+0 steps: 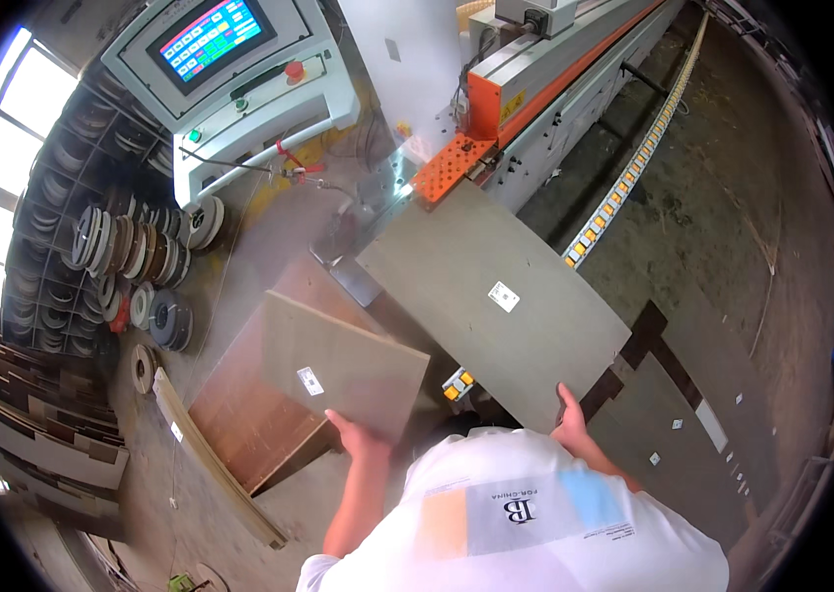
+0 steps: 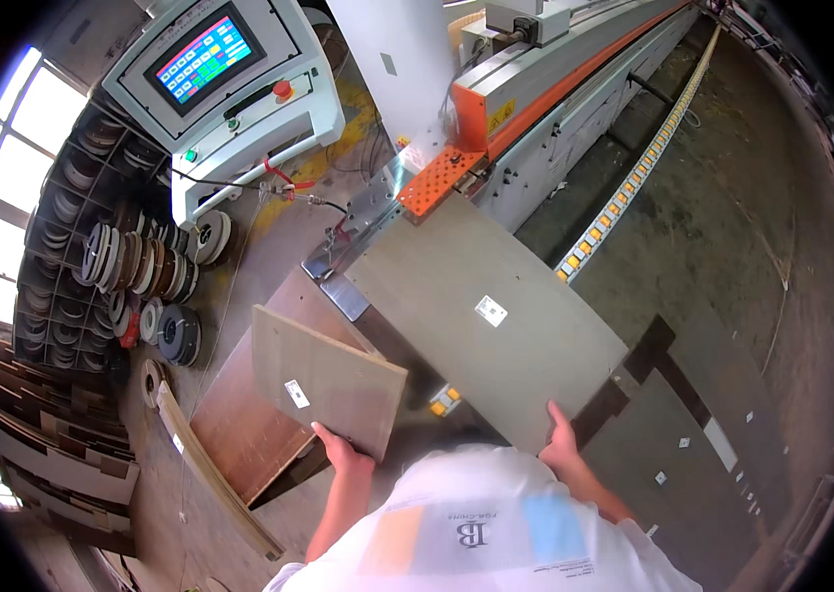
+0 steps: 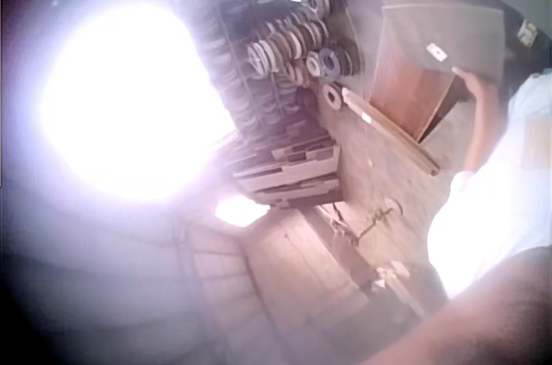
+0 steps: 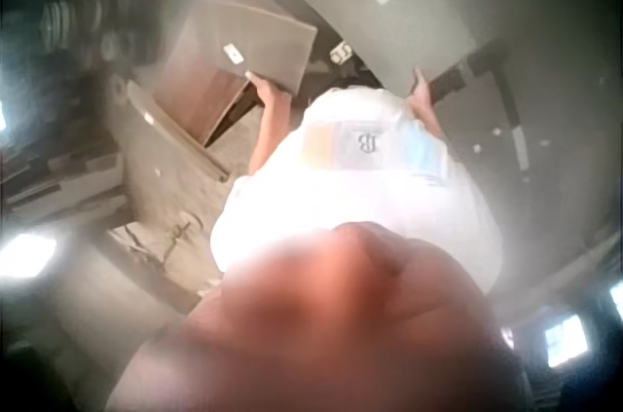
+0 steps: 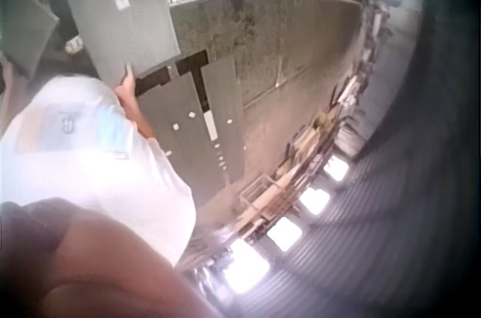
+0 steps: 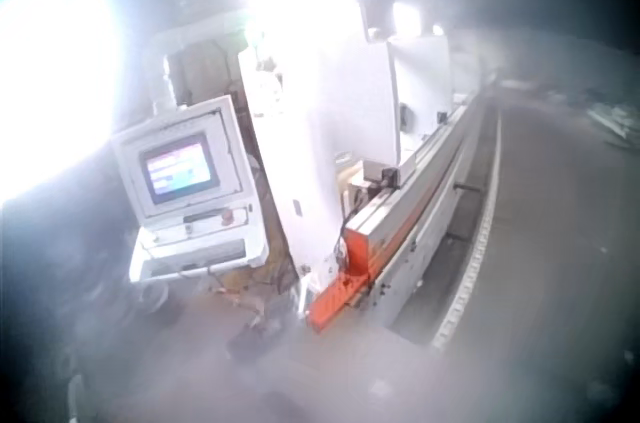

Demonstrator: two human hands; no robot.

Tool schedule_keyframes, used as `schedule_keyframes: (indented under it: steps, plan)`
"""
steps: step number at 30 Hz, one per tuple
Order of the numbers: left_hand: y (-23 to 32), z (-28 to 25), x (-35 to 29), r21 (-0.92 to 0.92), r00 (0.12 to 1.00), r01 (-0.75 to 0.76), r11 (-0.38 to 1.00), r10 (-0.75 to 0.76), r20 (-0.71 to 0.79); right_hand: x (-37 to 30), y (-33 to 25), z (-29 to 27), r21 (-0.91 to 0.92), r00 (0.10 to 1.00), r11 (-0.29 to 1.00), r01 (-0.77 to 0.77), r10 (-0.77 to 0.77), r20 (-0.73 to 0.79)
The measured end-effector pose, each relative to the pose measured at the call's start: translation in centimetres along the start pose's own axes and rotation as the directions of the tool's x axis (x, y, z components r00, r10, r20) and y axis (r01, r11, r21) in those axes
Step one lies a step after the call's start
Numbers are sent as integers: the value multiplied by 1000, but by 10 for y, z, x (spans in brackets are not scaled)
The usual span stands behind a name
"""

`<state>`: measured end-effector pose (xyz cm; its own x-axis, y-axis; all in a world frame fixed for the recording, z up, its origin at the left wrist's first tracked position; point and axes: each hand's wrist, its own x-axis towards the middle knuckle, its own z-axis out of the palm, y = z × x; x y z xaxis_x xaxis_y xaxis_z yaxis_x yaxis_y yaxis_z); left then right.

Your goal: The person handles large rectangular wood panels in a workshop, moving them from a stack to a machine and back. They repeatedly pick up panels, place them onto a conveyor or processing bed, and then retrieve them to stack them on the floor.

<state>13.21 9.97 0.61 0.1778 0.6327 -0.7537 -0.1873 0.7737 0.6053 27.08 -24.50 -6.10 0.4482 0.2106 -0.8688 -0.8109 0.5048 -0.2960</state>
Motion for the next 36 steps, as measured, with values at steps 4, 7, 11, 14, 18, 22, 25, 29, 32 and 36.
schedule_keyframes:
  steps: [4,7,11,14,18,22,25,29,32,36]
  plan:
    - [3,-14,20,105,1000,16,994,-16,-2,-15,-1,35,-2,999,1000,-15,15,-51]
    - [8,-3,16,111,1000,-8,994,5,27,37,-2,11,43,996,999,19,-23,91]
    - [2,-8,20,118,999,-28,993,24,42,14,-23,47,-99,997,995,-19,11,-79]
    - [-2,4,9,111,1000,-22,994,22,5,16,-29,50,-81,996,996,41,-48,-81]
    - [-18,-2,14,116,997,-67,991,70,-24,39,-48,36,-30,999,999,43,-44,-23]
    - [-25,22,-7,82,995,-72,994,77,-65,74,-93,24,-84,990,994,73,-82,-112]
    - [-36,34,-17,70,990,-89,994,95,-101,79,-129,29,-126,990,990,66,-81,-118]
    - [-49,58,-33,52,981,-105,993,112,-156,92,-168,29,-102,995,991,89,-94,-39]
    - [-62,60,-22,18,979,-125,992,127,-162,115,-192,17,-47,989,990,130,-127,74]
    - [-85,66,12,-26,967,-137,990,127,-223,137,-228,11,14,986,993,120,-121,118]
